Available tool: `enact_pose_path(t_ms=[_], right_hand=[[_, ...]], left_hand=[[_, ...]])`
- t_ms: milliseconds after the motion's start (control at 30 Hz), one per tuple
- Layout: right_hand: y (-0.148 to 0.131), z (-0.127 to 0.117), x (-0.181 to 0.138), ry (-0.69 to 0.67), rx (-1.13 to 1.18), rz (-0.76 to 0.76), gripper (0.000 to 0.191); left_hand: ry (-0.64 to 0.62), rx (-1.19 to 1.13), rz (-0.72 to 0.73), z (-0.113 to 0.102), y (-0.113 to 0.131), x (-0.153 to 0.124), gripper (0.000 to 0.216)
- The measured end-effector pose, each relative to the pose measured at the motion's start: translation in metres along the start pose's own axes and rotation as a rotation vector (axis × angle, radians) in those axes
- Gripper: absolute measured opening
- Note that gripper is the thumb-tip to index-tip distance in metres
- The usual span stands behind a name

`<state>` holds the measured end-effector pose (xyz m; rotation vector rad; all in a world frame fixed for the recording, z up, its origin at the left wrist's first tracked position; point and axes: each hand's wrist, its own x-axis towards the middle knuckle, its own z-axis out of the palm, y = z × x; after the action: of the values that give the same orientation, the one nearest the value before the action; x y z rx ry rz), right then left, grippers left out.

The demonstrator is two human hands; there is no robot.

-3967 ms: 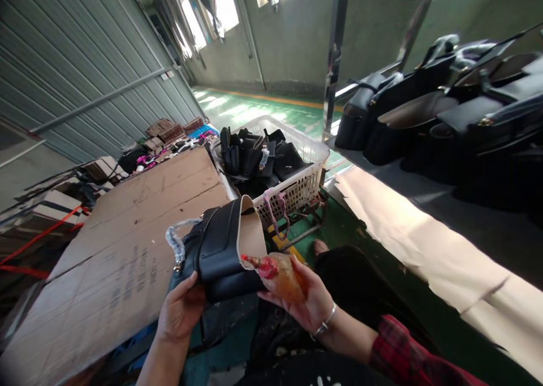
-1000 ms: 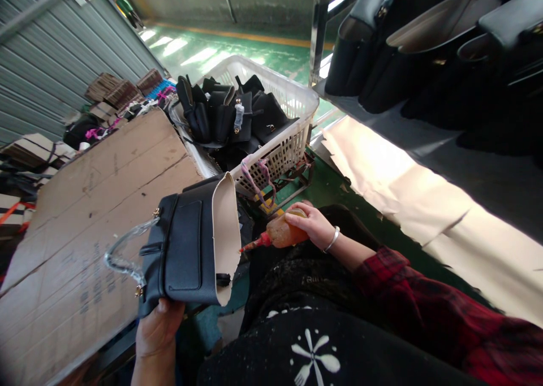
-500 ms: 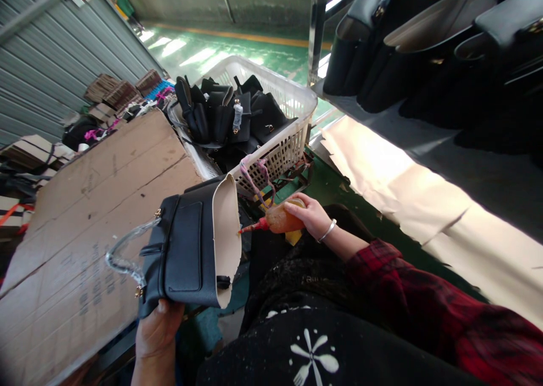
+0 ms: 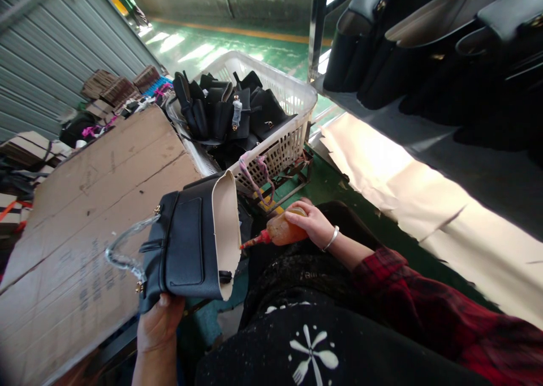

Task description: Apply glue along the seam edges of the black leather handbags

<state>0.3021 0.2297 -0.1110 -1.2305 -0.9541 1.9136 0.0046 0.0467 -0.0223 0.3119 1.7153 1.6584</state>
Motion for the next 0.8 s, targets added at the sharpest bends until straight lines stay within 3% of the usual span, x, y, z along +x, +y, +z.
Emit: enact_pose_path(t_ms=[333,600,800], right_hand=[[0.005,0.000,-0.019,-0.053,0.038,0.058,0.048],[-0.002,0.004,-0.014,0.122,0.186,0.053,0.050],[0.007,0.010,-0.010,0.114,0.197,0.081,0.053]], left_hand=[[-0.017,0.047,0.062,-0.002,-0.003,0.002,0.066],[-0.017,0.068,0.095,0.001,-0.002,0.000,0.064],[-0.010,0.057,0.085,0.000,-0.005,-0.002,0.063]])
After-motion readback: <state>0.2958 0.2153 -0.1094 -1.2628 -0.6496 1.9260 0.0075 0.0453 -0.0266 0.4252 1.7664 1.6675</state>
